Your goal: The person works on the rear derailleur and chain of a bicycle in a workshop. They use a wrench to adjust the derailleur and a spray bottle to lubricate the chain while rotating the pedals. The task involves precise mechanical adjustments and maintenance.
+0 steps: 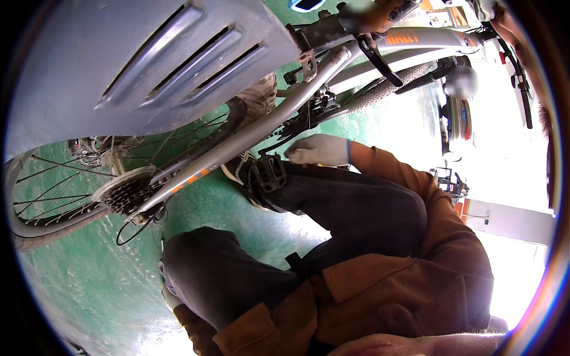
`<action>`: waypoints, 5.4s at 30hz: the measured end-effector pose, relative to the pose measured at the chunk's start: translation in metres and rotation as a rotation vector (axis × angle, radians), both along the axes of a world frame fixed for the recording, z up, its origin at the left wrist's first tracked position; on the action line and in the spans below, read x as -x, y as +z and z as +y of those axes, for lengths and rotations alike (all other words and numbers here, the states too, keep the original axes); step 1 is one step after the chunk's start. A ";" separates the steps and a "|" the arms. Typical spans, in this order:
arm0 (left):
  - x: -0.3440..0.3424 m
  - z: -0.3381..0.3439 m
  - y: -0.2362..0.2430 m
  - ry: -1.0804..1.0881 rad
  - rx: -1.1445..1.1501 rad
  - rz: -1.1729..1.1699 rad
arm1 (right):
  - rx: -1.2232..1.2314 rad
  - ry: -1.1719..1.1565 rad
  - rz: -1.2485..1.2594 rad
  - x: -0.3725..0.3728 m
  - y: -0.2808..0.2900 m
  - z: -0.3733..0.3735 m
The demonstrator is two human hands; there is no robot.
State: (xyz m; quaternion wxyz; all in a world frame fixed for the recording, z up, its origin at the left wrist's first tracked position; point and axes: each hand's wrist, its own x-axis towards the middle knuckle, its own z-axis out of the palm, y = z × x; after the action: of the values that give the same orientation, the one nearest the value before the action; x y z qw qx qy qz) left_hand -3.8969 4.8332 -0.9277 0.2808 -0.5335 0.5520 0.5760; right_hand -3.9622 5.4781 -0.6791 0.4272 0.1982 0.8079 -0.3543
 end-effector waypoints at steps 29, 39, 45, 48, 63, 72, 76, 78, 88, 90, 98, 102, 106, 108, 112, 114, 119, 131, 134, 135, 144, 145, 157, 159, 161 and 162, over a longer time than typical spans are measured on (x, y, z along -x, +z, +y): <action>0.073 -0.007 -0.052 -0.861 0.255 -0.040 | -0.689 -0.712 0.426 -0.097 0.001 0.098; 0.085 0.022 -0.023 -0.949 0.267 -0.010 | -0.266 -0.848 0.518 -0.005 0.132 -0.068; 0.069 -0.043 -0.095 -1.151 0.398 -0.161 | -0.033 -0.779 0.302 -0.010 -0.018 -0.138; 0.088 -0.002 -0.052 -1.128 0.327 -0.145 | -0.226 -0.843 0.292 -0.057 -0.109 -0.100; 0.074 -0.014 -0.074 -1.102 0.308 -0.170 | -0.819 -0.604 0.621 -0.084 0.096 0.037; 0.088 -0.019 -0.065 -1.082 0.196 -0.176 | -0.125 -0.928 0.611 -0.026 0.073 -0.117; 0.076 -0.008 -0.052 -0.727 0.000 -0.075 | -0.254 -0.554 0.203 -0.023 0.020 -0.151; 0.074 -0.019 -0.061 -0.862 0.111 -0.095 | -0.326 -0.354 0.041 -0.042 -0.003 -0.131; 0.081 -0.003 -0.063 -0.906 0.236 -0.187 | -0.756 -0.345 -0.027 -0.255 0.041 0.149; 0.086 0.003 -0.066 -0.932 0.234 -0.198 | -0.639 -0.419 0.016 -0.328 -0.016 0.175; 0.128 0.096 0.081 -1.241 0.771 0.308 | -0.502 -1.156 0.716 -0.393 -0.232 0.094; 0.123 0.212 0.233 -1.119 0.829 0.859 | -0.463 -1.328 0.701 -0.301 -0.195 0.057; 0.102 0.311 0.294 -1.366 0.488 1.311 | -0.482 -1.293 0.748 -0.283 -0.215 0.075; 0.092 0.372 0.270 -1.527 0.169 1.329 | -0.543 -1.184 0.755 -0.298 -0.218 0.097; 0.066 0.444 0.184 -1.479 0.145 0.798 | -0.600 -1.024 0.816 -0.292 -0.223 0.101; 0.067 0.454 0.145 -1.331 -0.112 0.512 | -0.584 -1.079 0.801 -0.286 -0.220 0.097; 0.068 0.489 0.109 -0.783 -0.815 0.199 | -0.581 -1.245 0.768 -0.289 -0.239 0.106; 0.057 0.510 0.055 -0.924 -0.350 0.285 | 0.546 -0.486 1.030 -0.150 0.022 0.128; 0.044 0.524 0.040 -0.881 -0.395 0.311 | 0.789 -0.353 0.803 -0.092 0.064 0.135; 0.039 0.529 0.039 -0.855 -0.428 0.320 | 0.710 -0.250 0.754 -0.076 0.074 0.137; 0.024 0.547 0.041 -0.609 -0.582 0.346 | 0.519 -0.012 0.507 -0.008 0.094 0.153; 0.026 0.543 0.046 -0.586 -0.599 0.346 | 0.531 -0.007 0.505 -0.006 0.094 0.153; 0.016 0.569 0.038 -0.655 -0.599 0.344 | 0.459 0.039 0.370 0.029 0.108 0.127; 0.012 0.580 0.038 -0.669 -0.644 0.354 | 0.399 0.064 0.379 0.031 0.118 0.118; 0.008 0.589 0.035 -0.661 -0.661 0.347 | 0.355 0.096 0.391 0.035 0.122 0.110; 0.006 0.591 0.034 -0.662 -0.669 0.348 | 0.340 0.114 0.399 0.037 0.124 0.106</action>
State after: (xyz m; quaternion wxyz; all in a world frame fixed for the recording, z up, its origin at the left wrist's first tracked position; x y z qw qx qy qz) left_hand -3.9034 5.4244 -0.8941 0.5078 -0.1066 0.5155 0.6819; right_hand -3.9988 5.5844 -0.5554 0.3058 0.0042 0.8150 -0.4922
